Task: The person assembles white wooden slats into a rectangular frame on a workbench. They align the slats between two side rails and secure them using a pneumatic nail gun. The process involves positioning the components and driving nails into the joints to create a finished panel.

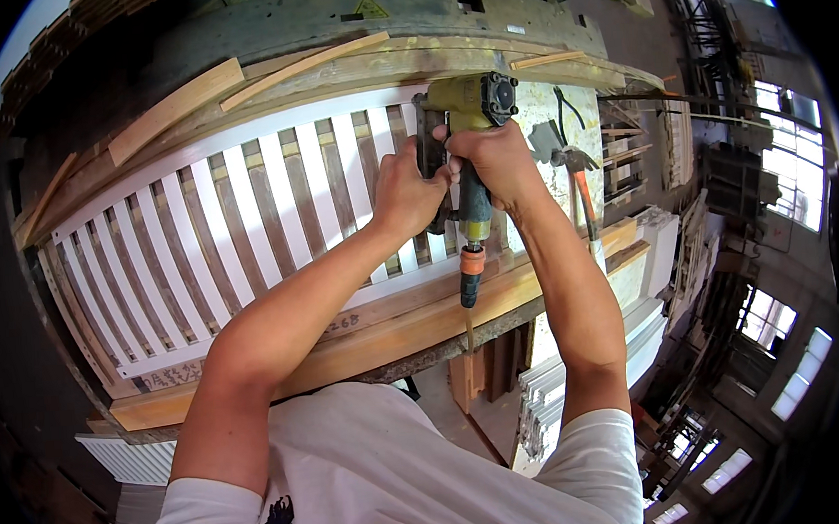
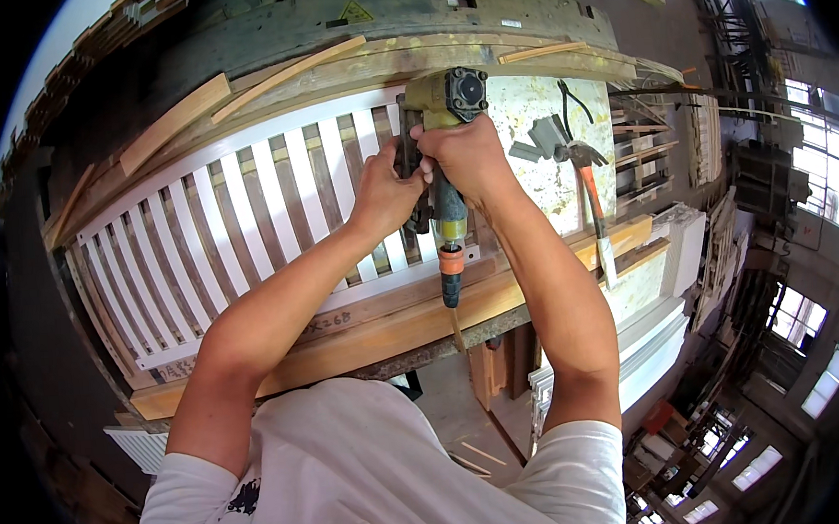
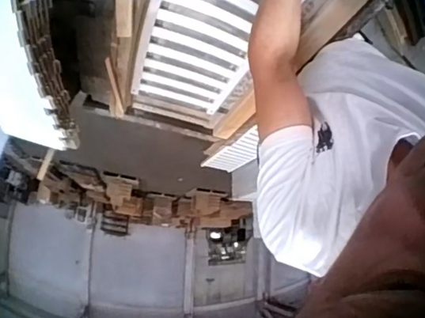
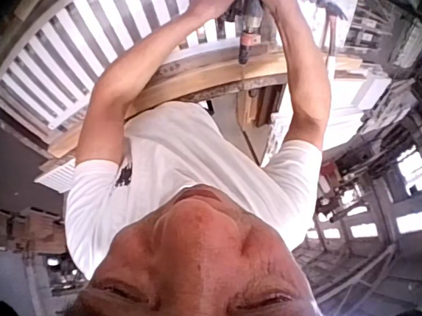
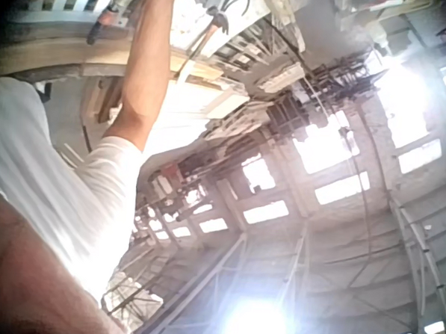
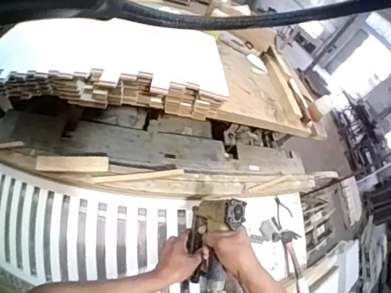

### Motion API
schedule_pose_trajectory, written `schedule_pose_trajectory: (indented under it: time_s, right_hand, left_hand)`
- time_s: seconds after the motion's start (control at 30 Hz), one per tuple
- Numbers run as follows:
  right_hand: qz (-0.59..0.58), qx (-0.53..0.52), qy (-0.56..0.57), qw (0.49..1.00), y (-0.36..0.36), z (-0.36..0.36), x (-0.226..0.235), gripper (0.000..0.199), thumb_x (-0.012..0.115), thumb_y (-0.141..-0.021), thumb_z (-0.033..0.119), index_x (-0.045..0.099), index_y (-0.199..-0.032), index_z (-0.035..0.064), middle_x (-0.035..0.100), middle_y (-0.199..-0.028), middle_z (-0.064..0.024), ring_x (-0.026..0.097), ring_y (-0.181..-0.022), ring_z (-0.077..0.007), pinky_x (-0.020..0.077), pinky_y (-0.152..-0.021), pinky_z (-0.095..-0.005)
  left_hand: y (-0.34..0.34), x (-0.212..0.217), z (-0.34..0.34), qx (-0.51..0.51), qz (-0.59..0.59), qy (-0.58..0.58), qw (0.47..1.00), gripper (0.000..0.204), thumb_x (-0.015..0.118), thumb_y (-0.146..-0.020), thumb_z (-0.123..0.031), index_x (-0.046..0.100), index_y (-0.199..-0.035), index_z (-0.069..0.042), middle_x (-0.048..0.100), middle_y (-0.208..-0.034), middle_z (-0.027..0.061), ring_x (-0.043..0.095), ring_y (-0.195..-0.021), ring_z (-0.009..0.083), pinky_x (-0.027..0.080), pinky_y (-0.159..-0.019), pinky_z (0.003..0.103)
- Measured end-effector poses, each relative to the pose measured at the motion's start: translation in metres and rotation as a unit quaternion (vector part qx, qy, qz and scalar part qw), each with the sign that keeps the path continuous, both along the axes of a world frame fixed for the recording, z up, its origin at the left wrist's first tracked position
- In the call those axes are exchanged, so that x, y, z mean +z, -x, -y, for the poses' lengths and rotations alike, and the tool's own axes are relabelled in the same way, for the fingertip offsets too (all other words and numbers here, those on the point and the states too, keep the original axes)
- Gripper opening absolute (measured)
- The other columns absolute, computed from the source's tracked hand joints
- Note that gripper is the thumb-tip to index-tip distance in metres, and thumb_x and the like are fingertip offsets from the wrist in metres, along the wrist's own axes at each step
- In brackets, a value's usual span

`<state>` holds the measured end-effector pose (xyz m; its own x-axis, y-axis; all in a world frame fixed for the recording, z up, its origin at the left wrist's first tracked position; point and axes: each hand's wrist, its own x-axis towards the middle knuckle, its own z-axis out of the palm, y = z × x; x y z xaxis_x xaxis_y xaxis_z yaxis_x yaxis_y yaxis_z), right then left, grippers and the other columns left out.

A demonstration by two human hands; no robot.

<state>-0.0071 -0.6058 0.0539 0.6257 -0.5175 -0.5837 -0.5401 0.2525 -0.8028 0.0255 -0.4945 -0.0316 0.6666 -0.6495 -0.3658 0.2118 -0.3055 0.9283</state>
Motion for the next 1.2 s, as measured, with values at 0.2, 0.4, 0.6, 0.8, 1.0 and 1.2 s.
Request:
schedule_pose_trajectory:
  time_s: [0.2, 0.4, 0.6, 0.8, 1.0, 1.2]
  right_hand:
    - [-0.031, 0.013, 0.024, 0.999, -0.005, -0.003, 0.008, 0.007, 0.063, -0.079, -0.001, 0.062, -0.073, -0.0049, 0.058, -0.059, -0.0083, 0.053, -0.045, -0.0148, 0.042, -0.044, -0.0291]
    - [-0.019, 0.012, 0.014, 1.0, -0.004, -0.002, 0.004, 0.007, 0.063, -0.079, -0.002, 0.062, -0.073, -0.0046, 0.058, -0.059, -0.008, 0.053, -0.046, -0.0145, 0.0422, -0.044, -0.0289]
    - [-0.003, 0.005, -0.031, 0.999, -0.007, -0.01, -0.001, 0.01, 0.06, -0.076, -0.004, 0.063, -0.085, -0.0072, 0.059, -0.063, -0.0083, 0.053, -0.046, -0.0147, 0.0442, -0.045, -0.0288]
    - [0.017, 0.044, -0.025, 0.999, -0.017, -0.024, 0.001, 0.02, 0.058, -0.073, -0.005, 0.062, -0.091, -0.0103, 0.059, -0.065, -0.0093, 0.053, -0.048, -0.0162, 0.0447, -0.047, -0.0293]
    - [0.014, 0.051, -0.007, 0.999, -0.019, -0.029, -0.001, 0.011, 0.063, -0.081, 0.0, 0.06, -0.071, -0.0017, 0.057, -0.059, -0.0058, 0.052, -0.046, -0.0134, 0.0415, -0.043, -0.0289]
    - [-0.005, 0.049, -0.02, 0.999, -0.023, -0.034, 0.001, 0.017, 0.059, -0.072, -0.006, 0.062, -0.089, -0.009, 0.058, -0.066, -0.0095, 0.053, -0.048, -0.0163, 0.0446, -0.046, -0.0299]
  left_hand:
    - [0.002, -0.009, 0.0, 0.002, 0.027, -0.002, 1.0, 0.035, 0.071, -0.081, -0.022, 0.058, -0.104, 0.002, 0.069, -0.077, 0.0172, 0.068, -0.075, 0.0341, 0.053, -0.071, 0.041]
    - [0.003, -0.007, -0.002, 0.021, -0.022, 0.043, 0.999, 0.033, 0.07, -0.081, -0.019, 0.058, -0.103, 0.003, 0.069, -0.076, 0.0164, 0.069, -0.075, 0.0321, 0.053, -0.071, 0.04]
    - [-0.002, 0.001, -0.013, 0.023, -0.019, 0.028, 0.999, 0.029, 0.068, -0.083, -0.013, 0.057, -0.104, 0.002, 0.068, -0.076, 0.0116, 0.066, -0.074, 0.0246, 0.051, -0.07, 0.036]
    - [-0.01, 0.017, -0.033, 0.033, -0.007, -0.008, 0.999, 0.021, 0.064, -0.086, -0.008, 0.054, -0.102, 0.002, 0.064, -0.076, 0.0051, 0.06, -0.072, 0.0119, 0.048, -0.07, 0.029]
    - [-0.009, 0.011, -0.035, 0.037, -0.02, 0.019, 0.999, 0.023, 0.063, -0.087, -0.009, 0.054, -0.105, 0.002, 0.065, -0.077, 0.0044, 0.06, -0.073, 0.0115, 0.049, -0.071, 0.029]
    - [-0.007, -0.002, -0.039, 0.042, -0.007, 0.012, 0.999, 0.023, 0.062, -0.088, -0.01, 0.054, -0.107, 0.002, 0.064, -0.076, 0.0032, 0.058, -0.071, 0.0105, 0.047, -0.069, 0.028]
